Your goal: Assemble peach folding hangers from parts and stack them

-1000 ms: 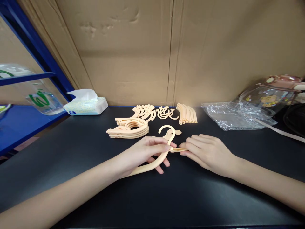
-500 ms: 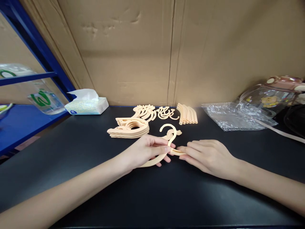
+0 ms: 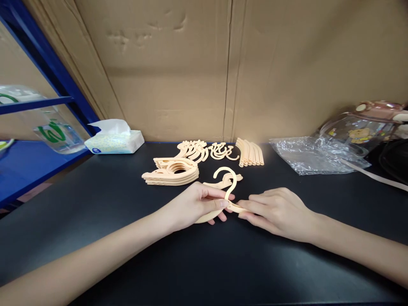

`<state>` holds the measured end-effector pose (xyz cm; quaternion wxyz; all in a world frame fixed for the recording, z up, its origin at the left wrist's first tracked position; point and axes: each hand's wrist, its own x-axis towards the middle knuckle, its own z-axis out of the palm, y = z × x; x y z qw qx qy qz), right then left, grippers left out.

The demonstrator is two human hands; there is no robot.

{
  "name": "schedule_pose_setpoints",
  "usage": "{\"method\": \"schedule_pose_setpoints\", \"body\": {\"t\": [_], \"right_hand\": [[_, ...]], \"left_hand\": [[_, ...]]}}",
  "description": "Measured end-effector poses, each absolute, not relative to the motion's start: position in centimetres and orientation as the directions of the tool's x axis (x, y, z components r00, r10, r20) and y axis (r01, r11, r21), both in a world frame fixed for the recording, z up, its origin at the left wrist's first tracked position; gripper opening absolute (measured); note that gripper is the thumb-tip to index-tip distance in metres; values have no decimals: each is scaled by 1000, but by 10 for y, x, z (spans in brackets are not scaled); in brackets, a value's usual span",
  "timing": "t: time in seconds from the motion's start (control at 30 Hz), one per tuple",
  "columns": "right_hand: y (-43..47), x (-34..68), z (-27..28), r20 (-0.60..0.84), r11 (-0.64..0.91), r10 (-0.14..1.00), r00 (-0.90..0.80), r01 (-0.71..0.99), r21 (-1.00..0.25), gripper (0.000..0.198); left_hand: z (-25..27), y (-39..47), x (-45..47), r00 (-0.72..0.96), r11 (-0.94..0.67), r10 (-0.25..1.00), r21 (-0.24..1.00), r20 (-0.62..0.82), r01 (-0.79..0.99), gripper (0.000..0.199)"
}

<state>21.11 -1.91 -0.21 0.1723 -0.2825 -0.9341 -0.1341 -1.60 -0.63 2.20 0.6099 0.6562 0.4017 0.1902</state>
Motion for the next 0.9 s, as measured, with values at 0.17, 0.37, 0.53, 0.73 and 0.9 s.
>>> {"method": "schedule_pose_setpoints", "body": {"t": [0.17, 0.37, 0.53, 0.73, 0.9], "right_hand": [[-18, 209, -2, 398, 794, 515, -759, 598, 112, 38], [-19, 208, 1, 381, 785, 552, -742, 616, 63, 40], [-20, 208, 2, 366, 778, 571, -735, 627, 45, 41], [-20, 208, 2, 367, 781, 569, -736, 624, 41, 43], [-18, 210, 2, 361, 787, 569, -739, 617, 23, 41]], "left_hand": [[24, -8, -14, 605, -90, 779, 927, -162, 364, 30], [21, -7, -12, 623, -170, 773, 909, -116, 380, 30], [22, -9, -11, 620, -212, 778, 888, -99, 408, 31], [20, -11, -12, 623, -246, 775, 860, -102, 447, 32], [23, -14, -12, 615, -304, 781, 795, -108, 525, 37]]}}
